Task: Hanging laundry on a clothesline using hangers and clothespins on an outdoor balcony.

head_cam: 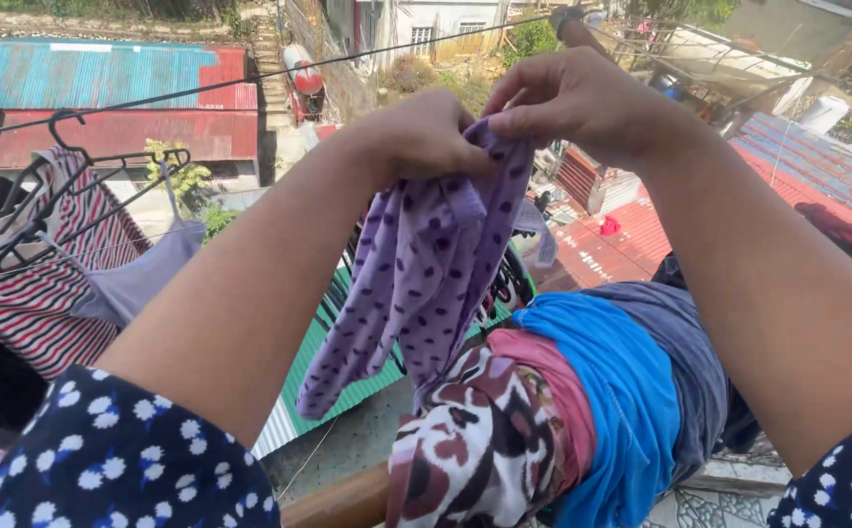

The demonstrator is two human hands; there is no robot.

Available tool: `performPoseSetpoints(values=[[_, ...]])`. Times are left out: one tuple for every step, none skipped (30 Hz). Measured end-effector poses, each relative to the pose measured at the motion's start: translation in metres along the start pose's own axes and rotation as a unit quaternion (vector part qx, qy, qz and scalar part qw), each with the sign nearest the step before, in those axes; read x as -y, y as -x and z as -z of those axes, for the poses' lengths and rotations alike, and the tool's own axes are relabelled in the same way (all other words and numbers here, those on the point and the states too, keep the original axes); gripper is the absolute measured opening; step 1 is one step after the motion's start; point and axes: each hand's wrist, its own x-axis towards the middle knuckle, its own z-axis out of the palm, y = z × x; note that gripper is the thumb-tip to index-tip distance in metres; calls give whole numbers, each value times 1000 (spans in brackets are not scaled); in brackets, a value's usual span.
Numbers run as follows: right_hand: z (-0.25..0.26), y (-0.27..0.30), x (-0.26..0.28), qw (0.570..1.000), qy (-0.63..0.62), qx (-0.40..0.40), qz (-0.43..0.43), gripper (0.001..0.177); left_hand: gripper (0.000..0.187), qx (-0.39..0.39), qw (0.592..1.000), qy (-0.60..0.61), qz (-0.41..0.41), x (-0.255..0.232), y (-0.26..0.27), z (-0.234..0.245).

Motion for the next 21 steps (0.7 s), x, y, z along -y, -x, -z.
performPoseSetpoints(values=[[5, -5, -9, 1000, 8, 11, -4, 10, 25, -7, 1000, 1, 7, 6, -20, -12], [11, -9, -29, 1000, 7, 13, -2, 10, 25, -9, 1000, 1, 9, 12, -24, -17], [17, -14, -50, 997, 1, -26, -72, 16, 20, 35, 995, 86, 43, 19, -28, -23], [20, -18, -71, 988, -9, -64, -143, 22, 15, 79, 979, 169, 80, 27, -31, -30], [26, -27, -126, 988, -12, -62, -142, 22, 15, 79, 979, 168, 83, 36, -34, -38], [30, -37, -181, 982, -21, -108, -154, 25, 19, 44, 985, 153, 65, 46, -36, -46], [32, -48, -235, 974, -30, -154, -166, 31, 26, 9, 989, 138, 45, 57, -37, -54], [32, -53, -274, 974, -34, -152, -163, 31, 26, 7, 990, 136, 49, 63, -45, -58], [30, -60, -313, 965, 10, -176, -195, 28, 29, 26, 990, 125, 62, 71, -51, -61], [24, -67, -352, 953, 53, -197, -226, 25, 33, 45, 989, 116, 79, 79, -56, -65], [14, -71, -349, 954, 49, -192, -223, 25, 33, 42, 989, 114, 85, 76, -53, -68], [5, -74, -345, 952, 99, -179, -229, 27, 34, 40, 989, 101, 99, 73, -51, -71], [-4, -77, -340, 947, 149, -166, -233, 30, 37, 39, 989, 87, 114, 70, -49, -73], [-10, -86, -342, 948, 146, -161, -232, 30, 37, 38, 988, 88, 120, 83, -62, -81], [-17, -94, -344, 946, 179, -149, -228, 34, 35, 35, 990, 77, 113, 96, -76, -88], [-24, -101, -346, 941, 212, -137, -224, 37, 34, 33, 992, 68, 105, 110, -90, -96], [-27, -112, -363, 942, 210, -133, -224, 37, 34, 33, 991, 69, 109, 113, -95, -100], [-31, -123, -380, 934, 235, -146, -225, 35, 32, 25, 991, 75, 107, 118, -100, -103], [-35, -134, -396, 926, 260, -158, -226, 33, 31, 17, 991, 81, 106, 122, -104, -107], [-38, -133, -386, 926, 259, -154, -226, 33, 31, 17, 990, 82, 110, 123, -106, -108], [-41, -131, -376, 928, 248, -157, -229, 30, 31, 12, 990, 84, 109, 123, -107, -109]])
